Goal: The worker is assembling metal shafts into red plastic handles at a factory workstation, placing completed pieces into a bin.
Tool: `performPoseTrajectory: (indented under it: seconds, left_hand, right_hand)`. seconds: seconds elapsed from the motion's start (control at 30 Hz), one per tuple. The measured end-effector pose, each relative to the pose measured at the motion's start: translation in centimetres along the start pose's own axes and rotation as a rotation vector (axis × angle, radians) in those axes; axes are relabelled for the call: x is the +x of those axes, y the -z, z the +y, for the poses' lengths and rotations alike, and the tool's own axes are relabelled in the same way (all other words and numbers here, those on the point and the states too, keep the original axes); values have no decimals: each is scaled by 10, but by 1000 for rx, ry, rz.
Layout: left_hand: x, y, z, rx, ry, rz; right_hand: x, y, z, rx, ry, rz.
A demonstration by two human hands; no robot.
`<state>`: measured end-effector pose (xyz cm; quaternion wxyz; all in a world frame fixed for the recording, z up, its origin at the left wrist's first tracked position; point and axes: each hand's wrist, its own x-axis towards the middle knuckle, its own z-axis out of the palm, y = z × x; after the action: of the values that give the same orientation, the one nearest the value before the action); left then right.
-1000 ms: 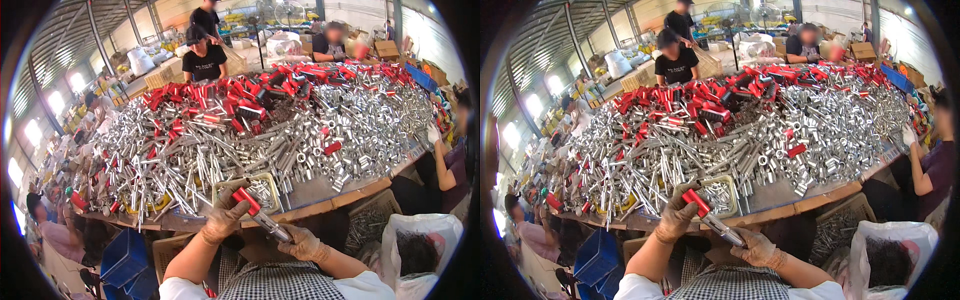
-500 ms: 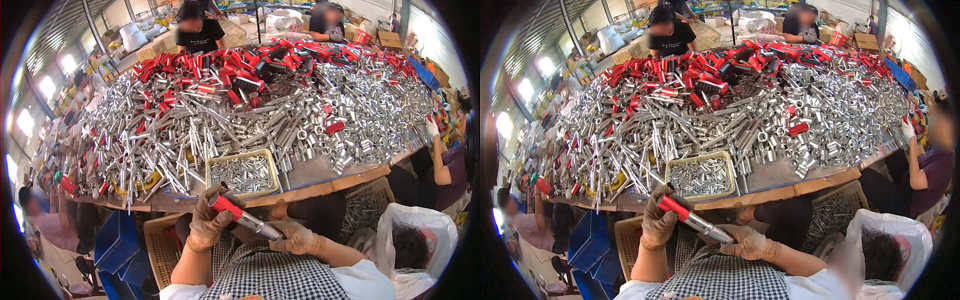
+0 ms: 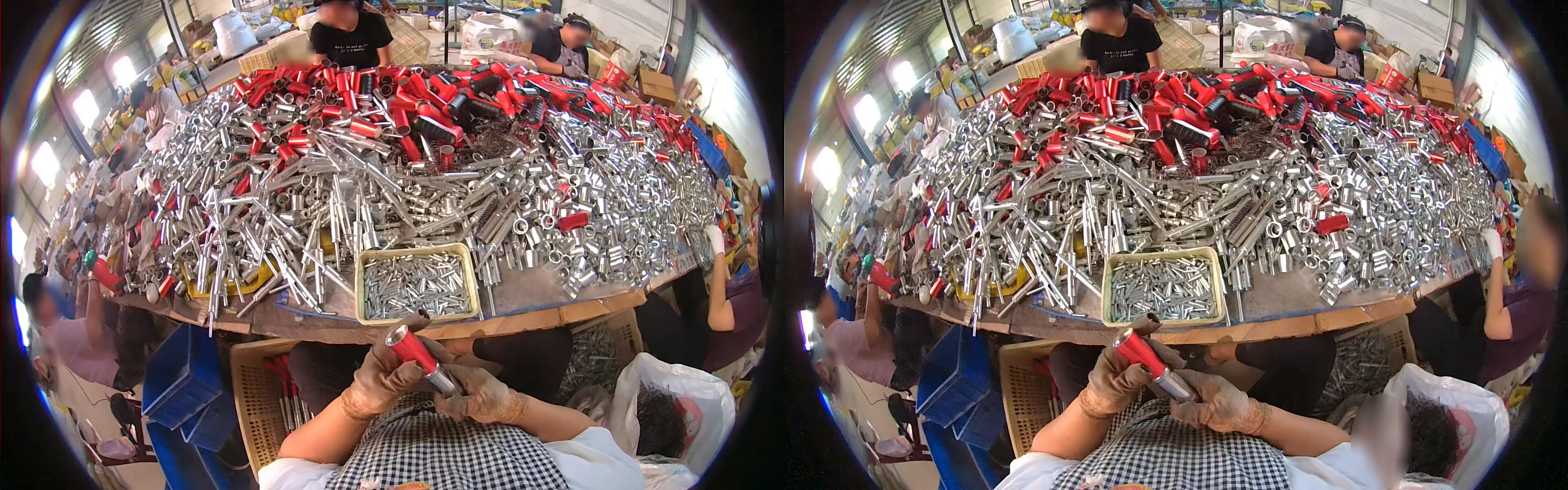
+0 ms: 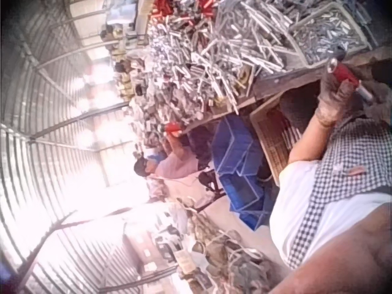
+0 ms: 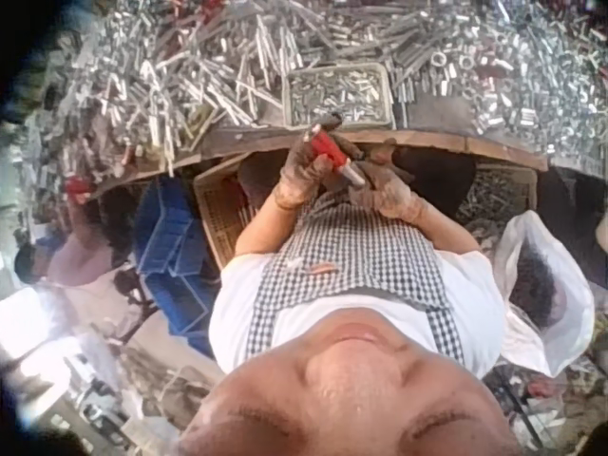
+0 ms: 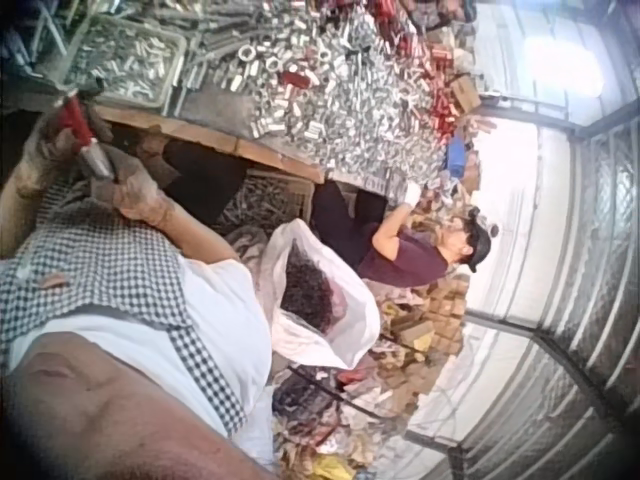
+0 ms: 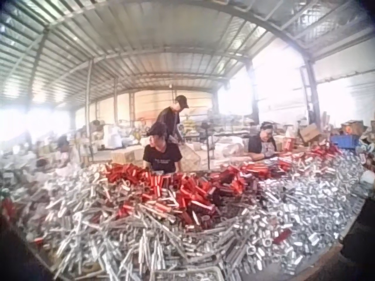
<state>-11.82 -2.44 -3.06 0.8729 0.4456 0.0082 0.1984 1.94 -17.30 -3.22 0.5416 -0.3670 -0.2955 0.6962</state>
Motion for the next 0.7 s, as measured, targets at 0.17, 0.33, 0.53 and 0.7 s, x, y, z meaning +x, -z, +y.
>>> performPoseTrajectory:
  seconds: [0.17,0.33,0.53,0.7]
  left_hand:
    - [-8,5,-11,40,49,48]
    - [-1,19,9,82,-3,211]
    - [16,47,23,207,-188,361]
    - [39,57,46,-360,109,429]
  right_hand:
    - [23,-3,-7,-61,6,51]
    - [51,2,-16,-509,43,-43]
    - [72,-4,-86,-1165,109,-142]
    - [85,57,-131,-1512,-50,188]
